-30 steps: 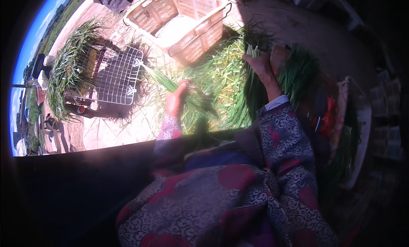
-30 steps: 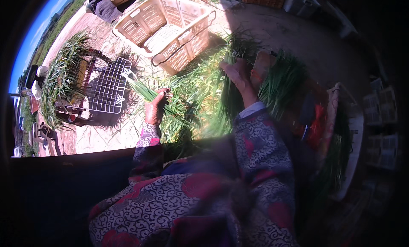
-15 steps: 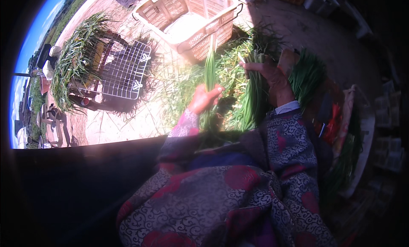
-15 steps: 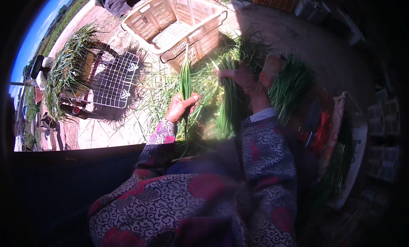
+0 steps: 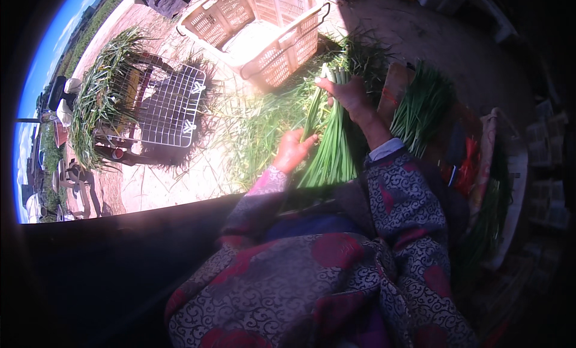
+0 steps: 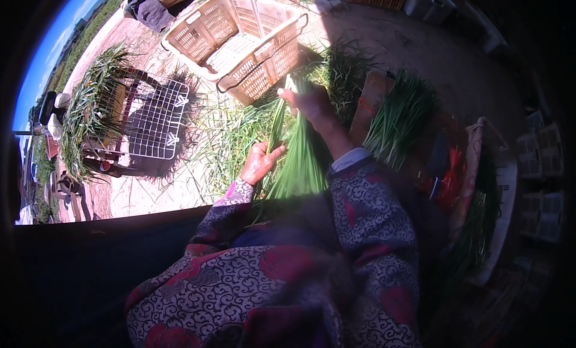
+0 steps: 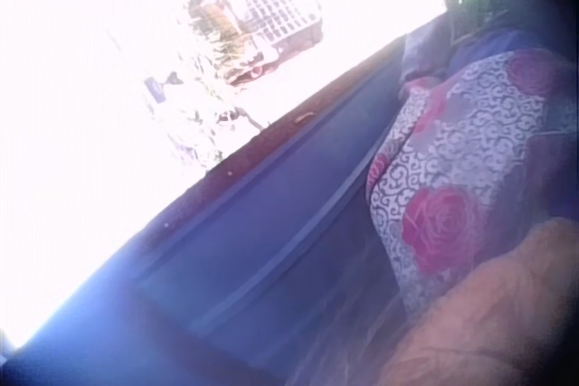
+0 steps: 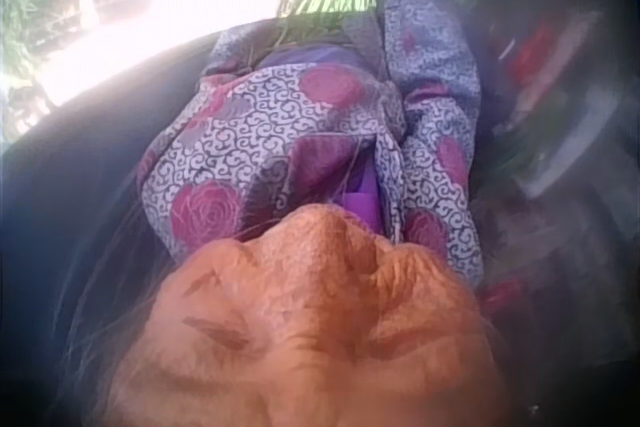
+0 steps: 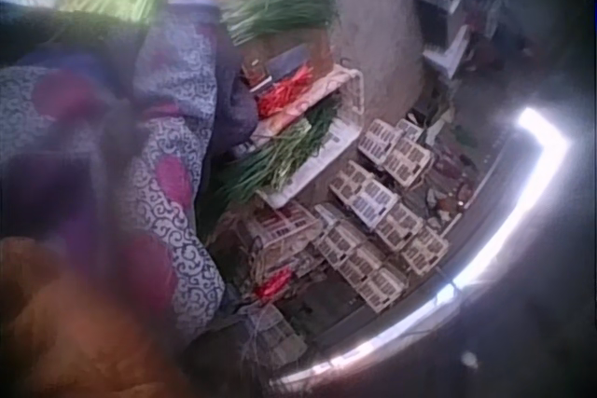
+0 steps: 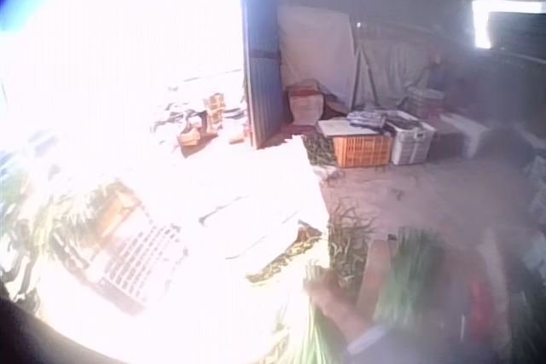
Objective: The person bundles bunches of chives by hand, securing them with a thin strip and placing the finished bundles into a plastic crate.
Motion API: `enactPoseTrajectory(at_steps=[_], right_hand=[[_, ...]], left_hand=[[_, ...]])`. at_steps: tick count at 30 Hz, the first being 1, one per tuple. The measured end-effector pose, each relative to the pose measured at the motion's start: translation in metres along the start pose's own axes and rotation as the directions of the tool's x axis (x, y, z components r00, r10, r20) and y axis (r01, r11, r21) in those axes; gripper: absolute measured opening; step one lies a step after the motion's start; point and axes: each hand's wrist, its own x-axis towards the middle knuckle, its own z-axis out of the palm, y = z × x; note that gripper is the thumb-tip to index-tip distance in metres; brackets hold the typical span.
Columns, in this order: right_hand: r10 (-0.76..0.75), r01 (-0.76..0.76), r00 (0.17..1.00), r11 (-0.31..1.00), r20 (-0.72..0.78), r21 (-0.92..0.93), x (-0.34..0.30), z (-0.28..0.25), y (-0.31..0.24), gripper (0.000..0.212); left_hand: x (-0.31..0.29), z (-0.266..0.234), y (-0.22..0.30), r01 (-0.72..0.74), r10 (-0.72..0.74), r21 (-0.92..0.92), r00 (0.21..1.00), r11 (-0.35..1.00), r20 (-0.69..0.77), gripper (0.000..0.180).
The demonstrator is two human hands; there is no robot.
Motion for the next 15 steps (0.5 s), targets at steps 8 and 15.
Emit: enactPoseTrajectory(at_steps=[8, 15], right_hand=[[-0.026, 0.04, 0.977, 0.997, 0.21, -0.063, 0.007, -0.018, 0.018, 0.021], [-0.225, 0.367, 0.877, 0.884, 0.424, -0.291, 0.03, -0.02, 0.051, 0.026]], left_hand=[[-0.009, -0.004, 0.014, 0.117, 0.007, -0.549, 0.976, 0.828, 0.219, 0.038], [0.012, -0.017, 0.016, 0.064, -0.076, -0.613, 0.997, 0.787, 0.006, 0.024]])
